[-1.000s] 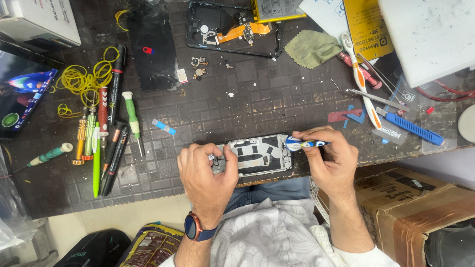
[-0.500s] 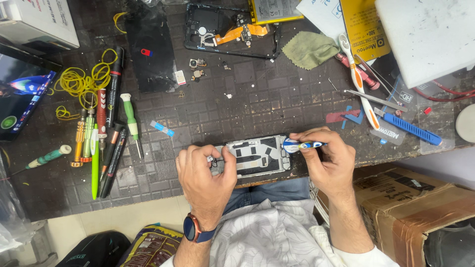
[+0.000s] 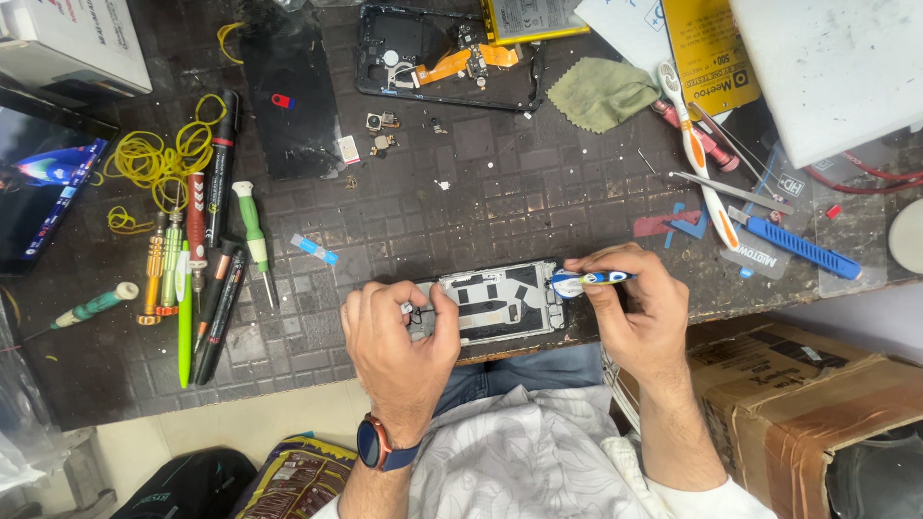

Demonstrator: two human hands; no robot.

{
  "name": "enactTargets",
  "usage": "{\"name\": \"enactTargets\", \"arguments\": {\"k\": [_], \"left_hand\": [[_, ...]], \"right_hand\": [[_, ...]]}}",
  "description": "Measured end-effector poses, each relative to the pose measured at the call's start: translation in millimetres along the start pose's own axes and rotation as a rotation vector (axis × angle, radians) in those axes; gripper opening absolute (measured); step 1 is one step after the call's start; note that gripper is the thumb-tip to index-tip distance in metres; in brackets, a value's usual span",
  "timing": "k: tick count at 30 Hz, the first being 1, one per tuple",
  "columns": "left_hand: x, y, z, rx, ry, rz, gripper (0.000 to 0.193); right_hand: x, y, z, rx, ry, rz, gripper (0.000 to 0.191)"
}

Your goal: The person applies adhesive to a small electronic component using a metal tool and then places it into a disassembled phone chassis. They continue to apply adhesive to the chassis and position additional small parts.

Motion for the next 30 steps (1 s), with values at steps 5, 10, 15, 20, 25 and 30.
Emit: {"name": "enactTargets", "arguments": {"k": [5,10,15,20,25,30], "left_hand": [[0.4,-0.9,-0.4,0.001,-0.004,-0.002,0.023],[0.4,-0.5,0.1,0.003,-0.001,0.004,0.023],[0.4,-0.4,0.5,-0.005,0.001,0.008,0.022],[0.0,0.2,0.1,-0.001,0.0,0.01,0.022],[-3.4,1.3,-0.6,0.044,-0.013,0.025,0.015],[-12.0,-5.2,3.2,0.064,-0.114,0.102,0.037]], "right_hand": [[0.2,0.2,-0.6,-0.014,-0.012,0.002,0.008],[-0.2,1.8,1.2,-0.016,0.01,0.016,0.01],[-1.1,4.2,3.7,0.002,0.038,-0.001,0.012],[-2.0,5.7,4.9,0.011,0.048,-0.015,0.012],[-2.6,6.8,7.5,0.0,0.058,-0.015,0.013],[-4.6,9.8,14.5,0.019,0.146,-0.05,0.018]]}}
Point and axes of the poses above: each hand's wrist, its own z-axis away from the middle knuckle, its own x-axis out of the palm, y = z × x, the point moved 2 cm from there along -z, towards the middle knuckle, and after that the axes turned 10 degrees about -x, right-handed, at the moved point
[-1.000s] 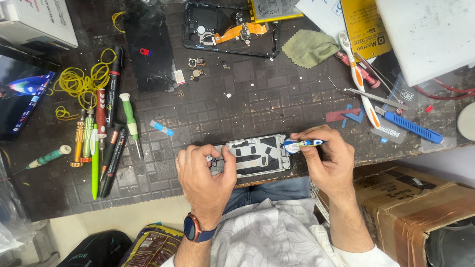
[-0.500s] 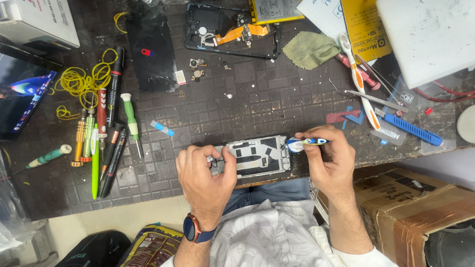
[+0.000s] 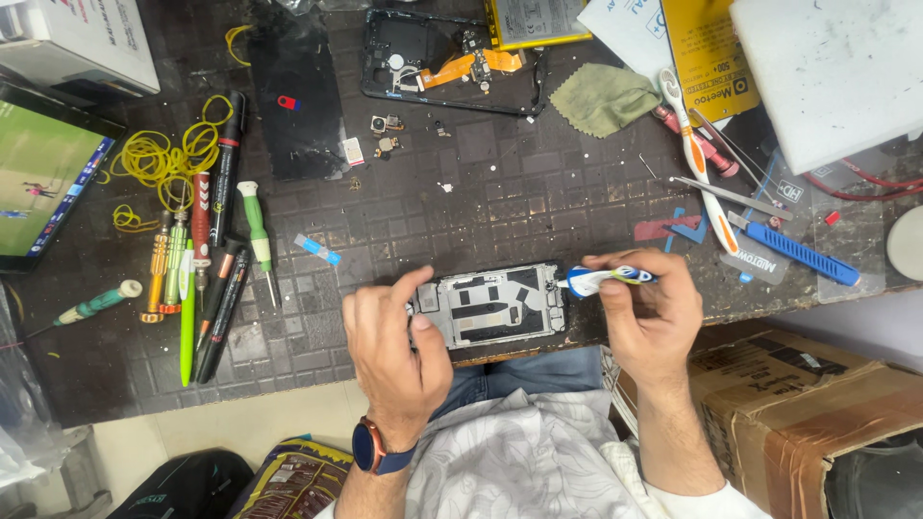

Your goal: The person applies adhesive to a small electronic component using a metal tool and then places it into a disassembled phone chassis. They continue to apply adhesive to the chassis and position additional small parts.

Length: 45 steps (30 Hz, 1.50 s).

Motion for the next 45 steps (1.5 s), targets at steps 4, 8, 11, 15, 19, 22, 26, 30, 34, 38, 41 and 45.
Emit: {"name": "enactTargets", "arguments": {"k": [4,8,11,15,19,22,26,30,34,38,41,45], "left_hand": [[0.9,-2.4,0.6,0.009,-0.064,-0.049,0.052],[2.9,3.8,-4.5,0.102,-0.069,-0.075,0.048],[0.0,9.8,-7.9,0.128,-0.085,-0.051,0.036],[-4.5,13.2,-14.0,0.13,-0.143,-0.022,0.026],[-5.8,14.5,-17.3,0.124,-0.166,-0.012,0.019],[-5.6,14.8,-17.7,0.112,-0.171,-0.006,0.018],[-5.3,13.9,-17.1,0.11,-0.171,-0.022,0.019],[-3.6,14.1,-16.4,0.119,-0.165,-0.027,0.018],[-4.4,14.1,-16.2,0.117,-0.166,-0.033,0.019],[-4.3,14.2,-16.0,0.115,-0.172,-0.031,0.018],[-4.0,14.2,-15.7,0.116,-0.173,-0.037,0.019],[-4.3,13.7,-15.9,0.126,-0.178,-0.04,0.019]], "right_hand": [[-1.2,1.2,1.2,-0.002,0.043,-0.098,0.02],[-2.2,2.8,-4.5,0.063,0.104,-0.231,0.023],[-0.1,-0.6,-5.8,0.121,0.076,-0.257,0.022],[17.3,-11.6,4.2,0.168,0.036,-0.172,0.02],[43.3,-19.8,8.4,0.048,-0.018,-0.087,0.017],[44.6,-22.7,3.4,0.048,-0.015,0.03,0.019],[43.1,-27.5,-1.4,0.012,-0.071,0.052,0.018],[42.7,-30.8,-4.0,-0.01,-0.089,0.098,0.018],[45.3,-33.1,-6.1,-0.008,-0.1,0.149,0.018],[46.3,-35.7,-7.4,-0.029,-0.108,0.196,0.017],[46.1,-36.2,-8.3,-0.038,-0.117,0.204,0.018],[46.5,-35.5,-8.3,-0.026,-0.111,0.209,0.017]]}}
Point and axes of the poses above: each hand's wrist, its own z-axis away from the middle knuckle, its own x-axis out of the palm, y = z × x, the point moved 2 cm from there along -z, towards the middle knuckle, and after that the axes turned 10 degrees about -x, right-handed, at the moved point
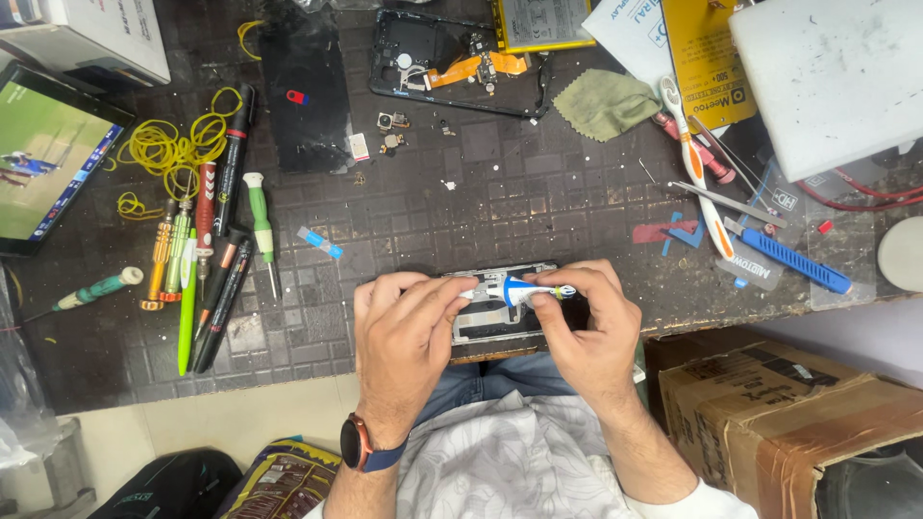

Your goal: The person applies adhesive to a small electronic component using a metal tool and then places it into a disassembled phone chassis. They continue to apply adhesive to the chassis and position additional small parts.

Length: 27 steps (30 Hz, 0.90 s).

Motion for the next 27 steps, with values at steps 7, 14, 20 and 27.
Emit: {"name": "enactTargets", "arguments": {"k": [7,14,20,27], "left_hand": [[0.1,0.2,0.7,0.0,0.002,0.002,0.02],[-0.2,-0.7,0.7,0.002,0.007,0.005,0.02],[0.8,-0.8,1.4,0.003,0.008,-0.003,0.02],[0.3,-2.6,2.3,0.009,-0.018,-0.005,0.026]], "right_hand": [[-0.2,0.0,0.8,-0.002,-0.003,0.006,0.017],[0.5,-0.3,0.9,-0.005,0.001,0.011,0.017],[0.0,1.2,2.0,-0.015,0.003,0.016,0.017],[-0.6,3.2,1.6,-0.001,-0.001,0.039,0.018]]}}
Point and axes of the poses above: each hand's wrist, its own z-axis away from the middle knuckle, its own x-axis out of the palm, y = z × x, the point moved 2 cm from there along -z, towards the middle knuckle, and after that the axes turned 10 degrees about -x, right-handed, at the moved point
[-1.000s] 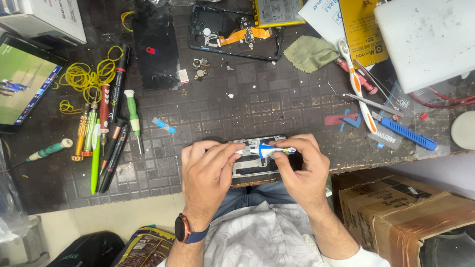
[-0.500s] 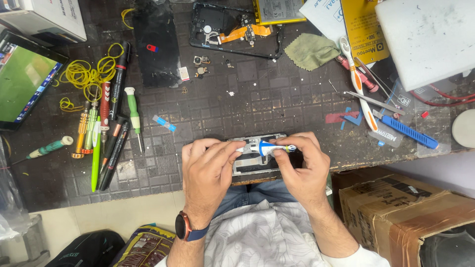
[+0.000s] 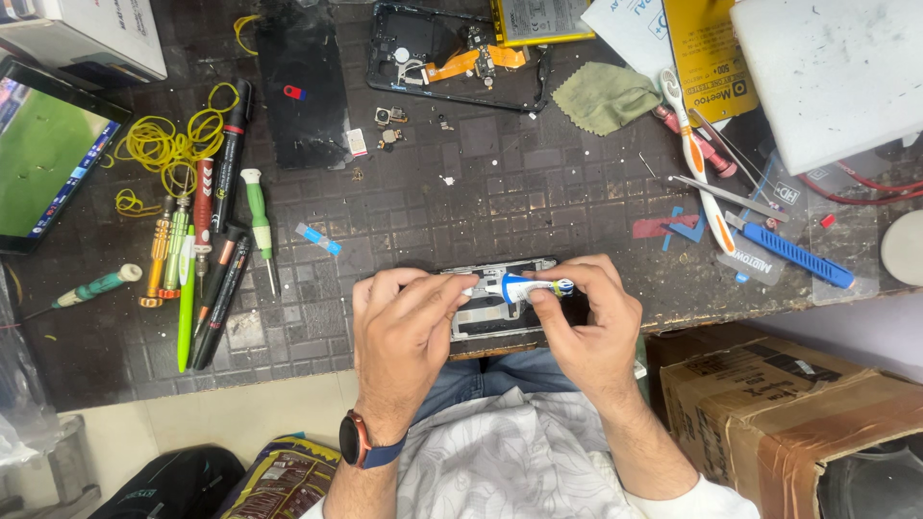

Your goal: The person applies adhesive to a small electronic component using a metal tool and then places it into a disassembled phone chassis. They continue to apply adhesive to the chassis and position additional small parts.

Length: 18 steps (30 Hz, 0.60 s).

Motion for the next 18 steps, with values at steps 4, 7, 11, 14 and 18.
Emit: {"name": "enactTargets", "arguments": {"k": [4,7,11,14,18], "left_hand": [[0.8,0.5,0.5,0.02,-0.008,-0.025,0.024],[0.2,0.5,0.5,0.031,0.0,-0.025,0.025],[-0.4,1.3,0.0,0.032,-0.001,-0.01,0.025],[-0.2,3.1,-0.4,0.031,0.008,-0.013,0.027],[-1.3,5.9,-0.7,0.008,0.021,-0.001,0.028]], "right_hand": [[2.2,-3.5,-1.6,-0.033,-0.053,-0.03,0.018],[3.0,-6.4,-4.8,-0.069,-0.068,0.035,0.02],[3.5,-9.5,-6.5,-0.055,-0.06,0.031,0.02],[3.5,-8.7,-5.0,-0.056,-0.045,0.044,0.02],[3.2,-1.5,2.4,-0.035,-0.017,-0.02,0.019]]}}
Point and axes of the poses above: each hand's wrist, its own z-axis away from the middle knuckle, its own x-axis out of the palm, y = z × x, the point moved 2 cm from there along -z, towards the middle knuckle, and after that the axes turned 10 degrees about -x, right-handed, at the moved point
